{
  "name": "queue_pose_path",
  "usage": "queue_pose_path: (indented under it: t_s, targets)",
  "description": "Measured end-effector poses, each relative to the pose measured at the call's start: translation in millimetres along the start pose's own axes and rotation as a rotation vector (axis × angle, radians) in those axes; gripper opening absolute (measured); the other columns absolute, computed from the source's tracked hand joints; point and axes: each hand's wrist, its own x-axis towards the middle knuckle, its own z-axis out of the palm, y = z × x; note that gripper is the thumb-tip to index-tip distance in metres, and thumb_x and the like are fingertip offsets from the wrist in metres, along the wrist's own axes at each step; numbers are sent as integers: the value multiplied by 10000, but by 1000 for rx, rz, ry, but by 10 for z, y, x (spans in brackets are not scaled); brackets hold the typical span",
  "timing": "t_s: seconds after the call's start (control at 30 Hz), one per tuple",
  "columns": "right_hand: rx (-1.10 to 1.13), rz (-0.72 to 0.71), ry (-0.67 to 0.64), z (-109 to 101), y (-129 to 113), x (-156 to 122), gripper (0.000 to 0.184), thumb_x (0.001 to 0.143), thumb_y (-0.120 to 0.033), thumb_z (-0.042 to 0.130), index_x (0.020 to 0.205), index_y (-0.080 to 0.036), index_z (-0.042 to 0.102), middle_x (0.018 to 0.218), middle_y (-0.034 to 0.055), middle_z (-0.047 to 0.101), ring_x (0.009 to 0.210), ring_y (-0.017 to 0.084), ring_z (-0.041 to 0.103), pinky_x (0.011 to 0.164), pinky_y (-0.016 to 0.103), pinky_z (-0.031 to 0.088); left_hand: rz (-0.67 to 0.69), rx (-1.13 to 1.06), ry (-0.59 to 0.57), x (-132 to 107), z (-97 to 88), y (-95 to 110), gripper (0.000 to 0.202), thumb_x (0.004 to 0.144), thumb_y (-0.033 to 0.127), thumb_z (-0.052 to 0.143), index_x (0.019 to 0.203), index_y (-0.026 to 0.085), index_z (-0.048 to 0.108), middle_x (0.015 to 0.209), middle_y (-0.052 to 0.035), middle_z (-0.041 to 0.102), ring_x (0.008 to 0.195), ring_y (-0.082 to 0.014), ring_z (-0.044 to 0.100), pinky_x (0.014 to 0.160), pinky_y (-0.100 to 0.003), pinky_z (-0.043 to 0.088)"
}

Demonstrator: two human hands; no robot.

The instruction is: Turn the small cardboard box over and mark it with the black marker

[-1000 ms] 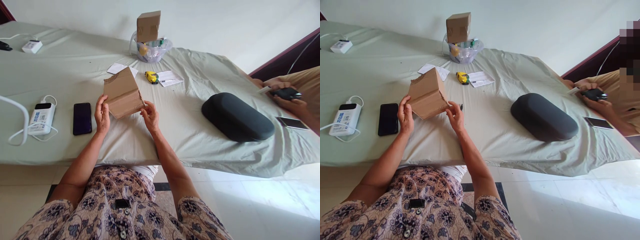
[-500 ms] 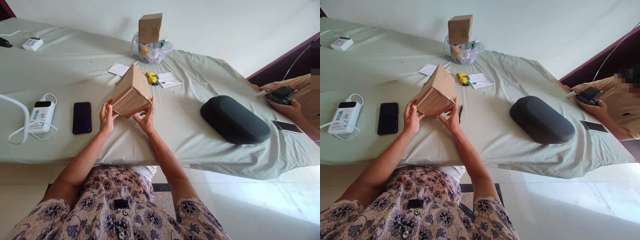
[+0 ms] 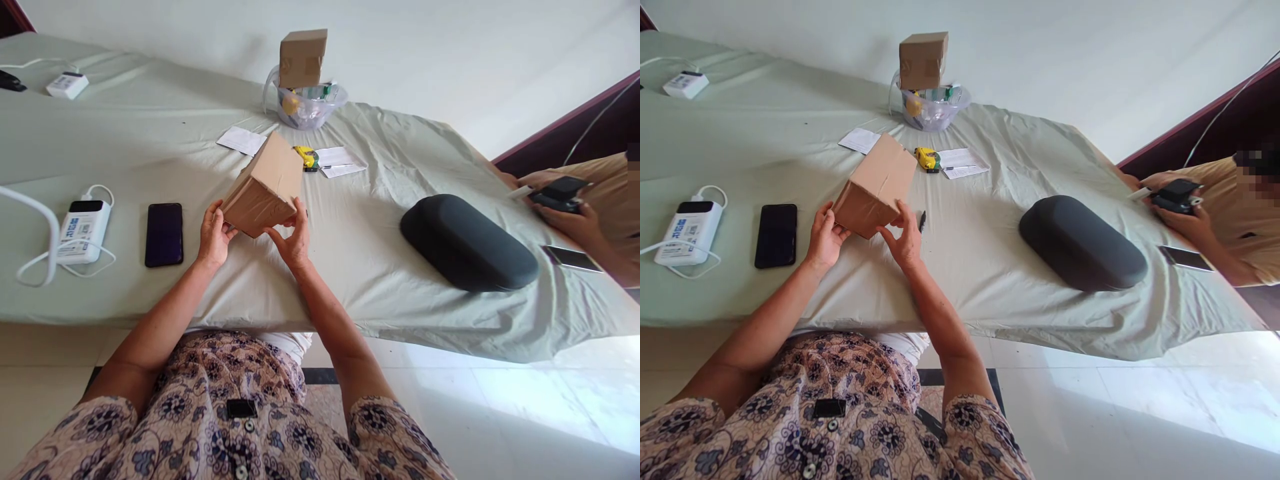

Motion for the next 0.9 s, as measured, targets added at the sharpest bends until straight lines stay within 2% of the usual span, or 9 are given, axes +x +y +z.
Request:
queue_pose_path:
  t_s: [0.1, 0.2, 0.27, 0.37, 0.53, 0.7, 0.77, 0.9]
  targets:
    - [25, -2, -16, -39, -38, 11, 620, 934, -608, 554, 1442, -261, 478, 1174, 134, 688, 811, 188, 651, 828, 392, 603, -11, 63, 14, 7, 4, -76, 794, 890, 766, 471, 1547, 376, 256, 1576, -156, 455, 1372, -270, 564, 936, -417, 594]
    - [57, -8, -34, -45, -90, 9, 519, 947, -580, 554, 1351, -256, 566, 995, 85, 696, 793, 183, 656, 828, 386, 611, 39, 113, 37, -11, 40, -101, 904, 892, 753, 489, 1592, 395, 43, 1641, -161, 347, 1455, -244, 479, 1020, -409, 552]
    - [75, -32, -39, -30, -132, 0, 475, 952, -555, 565, 1320, -256, 589, 911, 56, 682, 767, 171, 654, 791, 362, 616, 106, 136, 61, -28, 66, -86, 977, 880, 737, 534, 1593, 387, -33, 1651, -164, 325, 1488, -233, 436, 1098, -415, 504]
    - [87, -97, -32, 5, -194, -23, 422, 954, -521, 586, 1281, -256, 614, 855, 32, 670, 724, 153, 645, 732, 334, 619, 198, 177, 77, -53, 91, -43, 1004, 883, 714, 556, 1593, 365, -61, 1645, -170, 338, 1508, -228, 408, 1167, -432, 446]
    - [-9, -181, -56, 51, -250, -87, 373, 939, -527, 609, 1198, -264, 663, 848, 37, 685, 727, 162, 656, 709, 334, 630, 265, 251, 5, -77, 69, 13, 1052, 898, 726, 515, 1598, 274, -128, 1660, -200, 293, 1523, -249, 376, 1205, -423, 404]
    - [-69, -277, -187, 79, -277, -144, 240, 957, -416, 629, 1158, -303, 694, 823, 28, 674, 781, 150, 677, 763, 292, 610, 301, 309, -65, -37, 7, 36, 1107, 774, 888, 456, 1590, 409, -117, 1688, -132, 240, 1564, -272, 296, 1186, -456, 430]
    - [-75, -284, -217, 85, -294, -150, 214, 982, -373, 594, 1161, -315, 696, 805, 19, 667, 772, 140, 673, 774, 281, 603, 321, 337, -99, -19, -4, 53, 1142, 720, 932, 439, 1598, 409, -71, 1696, -134, 212, 1568, -292, 280, 1186, -481, 424]
    - [-112, -303, -198, 90, -324, -147, 220, 1012, -354, 528, 1138, -300, 700, 775, 13, 672, 726, 131, 659, 720, 264, 585, 351, 352, -137, -10, 3, 106, 1199, 671, 951, 464, 1605, 384, -29, 1690, -146, 221, 1565, -302, 282, 1200, -476, 396]
